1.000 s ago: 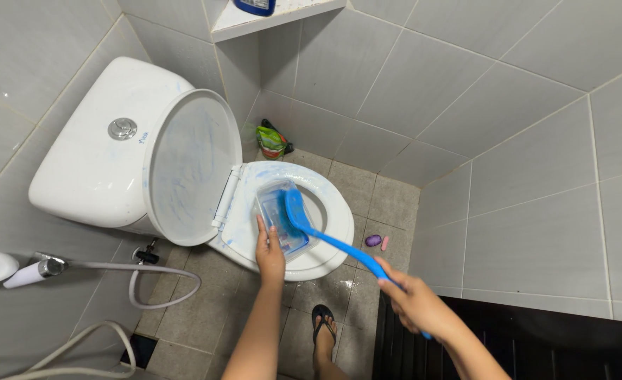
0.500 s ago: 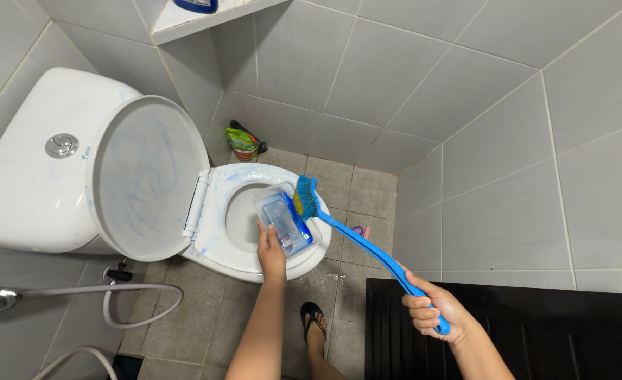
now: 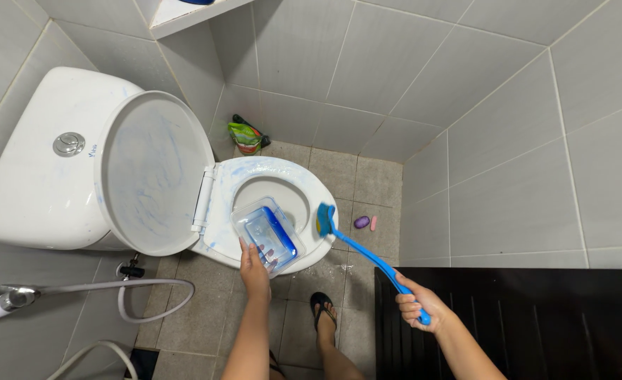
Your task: The person uses a blue toilet brush and a plastic container of water to scrub the toilet tank, seat, and bowl. They pour blue cleaning liquid from a bottle into the container and continue scrubbing the toilet surfaces.
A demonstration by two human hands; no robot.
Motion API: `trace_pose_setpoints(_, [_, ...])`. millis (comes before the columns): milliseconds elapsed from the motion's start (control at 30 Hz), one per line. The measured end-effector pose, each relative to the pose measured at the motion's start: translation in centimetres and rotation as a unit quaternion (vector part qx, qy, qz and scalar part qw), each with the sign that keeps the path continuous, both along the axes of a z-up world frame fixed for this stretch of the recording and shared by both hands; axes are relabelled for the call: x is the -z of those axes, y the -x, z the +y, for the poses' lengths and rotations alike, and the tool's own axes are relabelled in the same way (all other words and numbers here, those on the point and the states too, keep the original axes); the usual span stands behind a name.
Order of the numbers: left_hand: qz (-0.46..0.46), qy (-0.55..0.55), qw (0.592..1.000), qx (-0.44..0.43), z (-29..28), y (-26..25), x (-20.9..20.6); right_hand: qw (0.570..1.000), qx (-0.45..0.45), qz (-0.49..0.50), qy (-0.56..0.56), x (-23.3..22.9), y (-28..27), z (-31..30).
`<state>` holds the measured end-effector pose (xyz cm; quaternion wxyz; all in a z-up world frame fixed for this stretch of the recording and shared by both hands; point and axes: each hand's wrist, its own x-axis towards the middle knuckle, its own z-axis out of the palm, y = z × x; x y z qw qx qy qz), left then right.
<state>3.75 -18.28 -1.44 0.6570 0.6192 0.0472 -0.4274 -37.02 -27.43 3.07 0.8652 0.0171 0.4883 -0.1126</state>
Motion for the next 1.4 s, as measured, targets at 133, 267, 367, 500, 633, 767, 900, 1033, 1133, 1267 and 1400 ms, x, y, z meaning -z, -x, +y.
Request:
trace_pose_setpoints(133, [-0.003,-0.011,1.000,0.001,2.8,-0.5,-0.3,0.954,-0.149,0.210,0.155,1.7,-4.1,1.1])
trace_pose_setpoints(267, [-0.026,-0.014,0.999,0.014,5.8,-1.1,-0.6,0.835,-0.262,0.329,0.354,4.4,-7.7,-2.1])
trace_pose_setpoints(367, [-0.035,-0.061,0.997,0.036,7.6,-1.5,-0.9,0.620,-0.361,0.426,0.552,5.4,-8.9,-2.4])
trace_pose_setpoints(500, [-0.046,-0.067,0.996,0.046,9.0,-1.8,-1.8,0.488,-0.524,0.422,0.557,3.3,-8.2,4.0])
trace_pose_setpoints(633, [-0.068,-0.068,0.993,0.061,9.8,-2.4,-2.9,0.434,-0.579,0.449,0.524,0.9,-9.0,4.7])
trace_pose_setpoints(767, [-0.028,-0.062,0.996,0.052,10.6,-2.3,-3.2,0.460,-0.480,0.502,0.553,2.7,-13.3,-2.1])
trace_pose_setpoints(900, [-0.026,-0.076,0.995,0.054,11.0,-2.4,-3.2,0.454,-0.499,0.459,0.579,4.3,-13.8,0.6])
trace_pose_setpoints(1033, [-0.020,-0.099,0.994,0.050,11.7,-2.7,-3.1,0.486,-0.590,0.431,0.479,2.6,-8.4,6.8])
trace_pose_setpoints(1133, [-0.008,-0.088,0.995,0.038,12.3,-2.9,-3.0,0.499,-0.498,0.501,0.502,2.3,-7.2,4.1])
trace_pose_setpoints(1267, [-0.001,-0.085,0.996,0.019,12.0,-2.0,-2.7,0.486,-0.460,0.515,0.535,3.7,-10.6,-4.9])
trace_pose_setpoints(1400, [-0.001,-0.083,0.996,0.007,10.4,-1.1,-2.3,0.506,-0.432,0.527,0.528,4.7,-15.5,-9.6])
